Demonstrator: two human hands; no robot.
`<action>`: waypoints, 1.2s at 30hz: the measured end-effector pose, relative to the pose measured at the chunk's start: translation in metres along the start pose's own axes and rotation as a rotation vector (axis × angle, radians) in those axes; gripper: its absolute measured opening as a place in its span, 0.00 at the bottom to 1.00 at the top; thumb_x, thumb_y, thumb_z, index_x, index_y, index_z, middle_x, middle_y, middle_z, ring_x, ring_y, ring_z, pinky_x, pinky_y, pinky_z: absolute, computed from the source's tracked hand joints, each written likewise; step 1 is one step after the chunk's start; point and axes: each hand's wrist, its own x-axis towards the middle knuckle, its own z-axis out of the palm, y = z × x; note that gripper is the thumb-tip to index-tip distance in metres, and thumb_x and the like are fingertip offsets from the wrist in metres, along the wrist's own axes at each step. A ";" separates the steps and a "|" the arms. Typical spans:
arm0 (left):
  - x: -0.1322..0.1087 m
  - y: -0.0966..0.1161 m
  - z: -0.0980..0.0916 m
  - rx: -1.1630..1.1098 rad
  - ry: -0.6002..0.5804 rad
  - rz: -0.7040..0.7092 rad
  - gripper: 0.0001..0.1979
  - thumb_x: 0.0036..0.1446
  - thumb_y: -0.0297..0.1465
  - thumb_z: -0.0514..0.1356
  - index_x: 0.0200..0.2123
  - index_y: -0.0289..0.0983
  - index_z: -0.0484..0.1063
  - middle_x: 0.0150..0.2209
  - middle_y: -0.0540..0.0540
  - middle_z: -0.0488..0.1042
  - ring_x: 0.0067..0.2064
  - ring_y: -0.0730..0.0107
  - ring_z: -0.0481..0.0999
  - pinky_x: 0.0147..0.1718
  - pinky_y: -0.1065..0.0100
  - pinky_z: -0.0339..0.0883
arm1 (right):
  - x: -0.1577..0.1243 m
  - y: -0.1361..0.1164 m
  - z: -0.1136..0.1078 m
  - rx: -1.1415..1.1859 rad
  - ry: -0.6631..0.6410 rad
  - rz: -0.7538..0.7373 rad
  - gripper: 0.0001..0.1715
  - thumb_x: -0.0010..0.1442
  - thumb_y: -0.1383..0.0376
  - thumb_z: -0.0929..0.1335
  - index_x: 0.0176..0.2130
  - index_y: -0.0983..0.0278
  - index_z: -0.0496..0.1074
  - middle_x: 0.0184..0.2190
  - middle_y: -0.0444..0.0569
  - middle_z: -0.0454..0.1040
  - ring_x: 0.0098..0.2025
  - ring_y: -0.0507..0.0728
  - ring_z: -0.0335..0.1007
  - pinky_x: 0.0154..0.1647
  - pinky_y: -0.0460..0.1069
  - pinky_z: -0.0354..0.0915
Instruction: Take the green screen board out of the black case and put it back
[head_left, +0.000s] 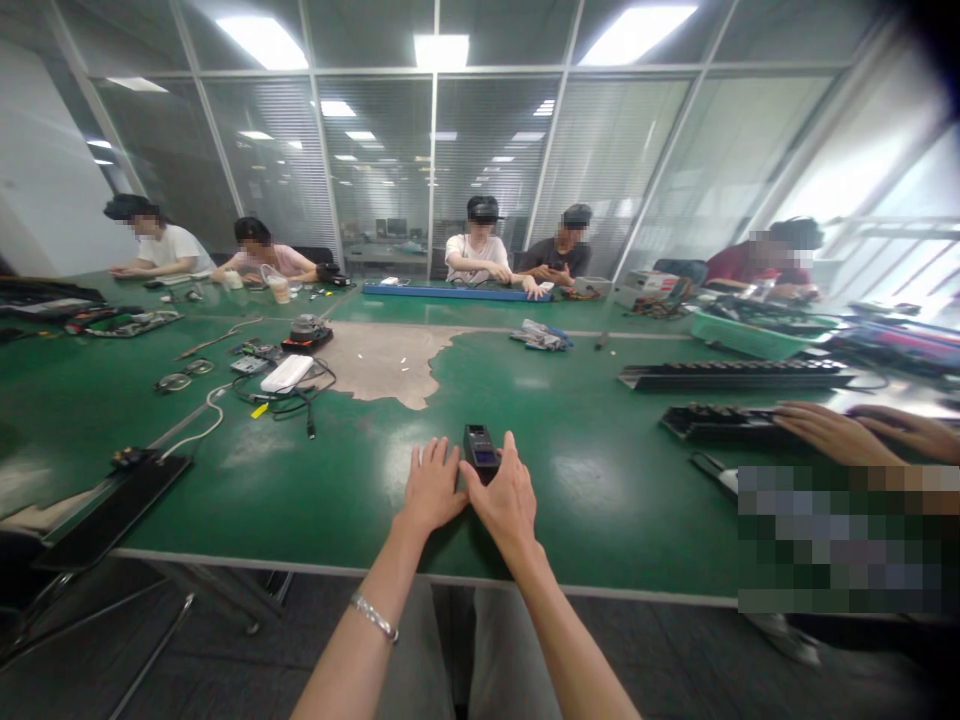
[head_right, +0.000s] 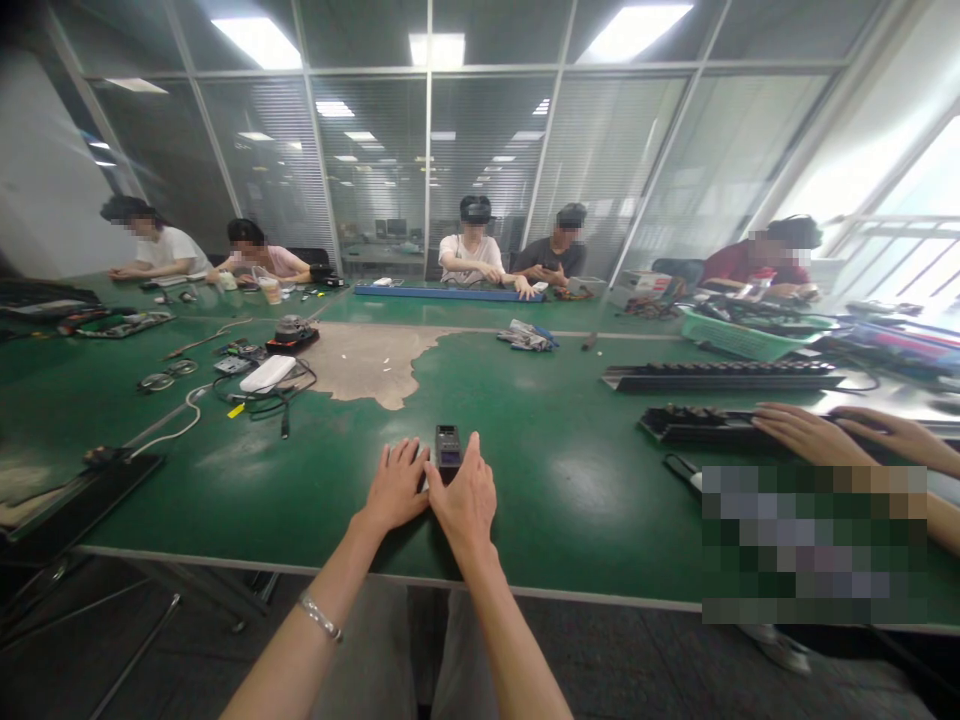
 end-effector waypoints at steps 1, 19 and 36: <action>0.000 0.000 0.000 0.003 -0.003 -0.002 0.34 0.60 0.46 0.52 0.65 0.36 0.56 0.68 0.38 0.53 0.69 0.48 0.48 0.65 0.45 0.39 | 0.000 -0.001 0.000 -0.007 -0.003 0.004 0.53 0.58 0.47 0.66 0.68 0.74 0.45 0.57 0.66 0.68 0.53 0.67 0.67 0.51 0.58 0.63; 0.002 0.000 0.002 -0.018 0.002 -0.009 0.44 0.59 0.60 0.46 0.66 0.34 0.54 0.68 0.35 0.53 0.69 0.47 0.48 0.65 0.44 0.39 | 0.024 -0.008 -0.030 0.140 0.134 0.040 0.48 0.61 0.49 0.63 0.69 0.69 0.44 0.56 0.64 0.68 0.53 0.66 0.68 0.51 0.59 0.65; 0.003 0.003 0.001 -0.007 -0.005 -0.030 0.40 0.60 0.62 0.41 0.66 0.44 0.56 0.69 0.40 0.53 0.69 0.47 0.48 0.65 0.42 0.38 | 0.016 0.064 -0.025 0.087 0.036 0.109 0.51 0.59 0.50 0.65 0.68 0.74 0.44 0.52 0.65 0.72 0.51 0.69 0.69 0.49 0.59 0.64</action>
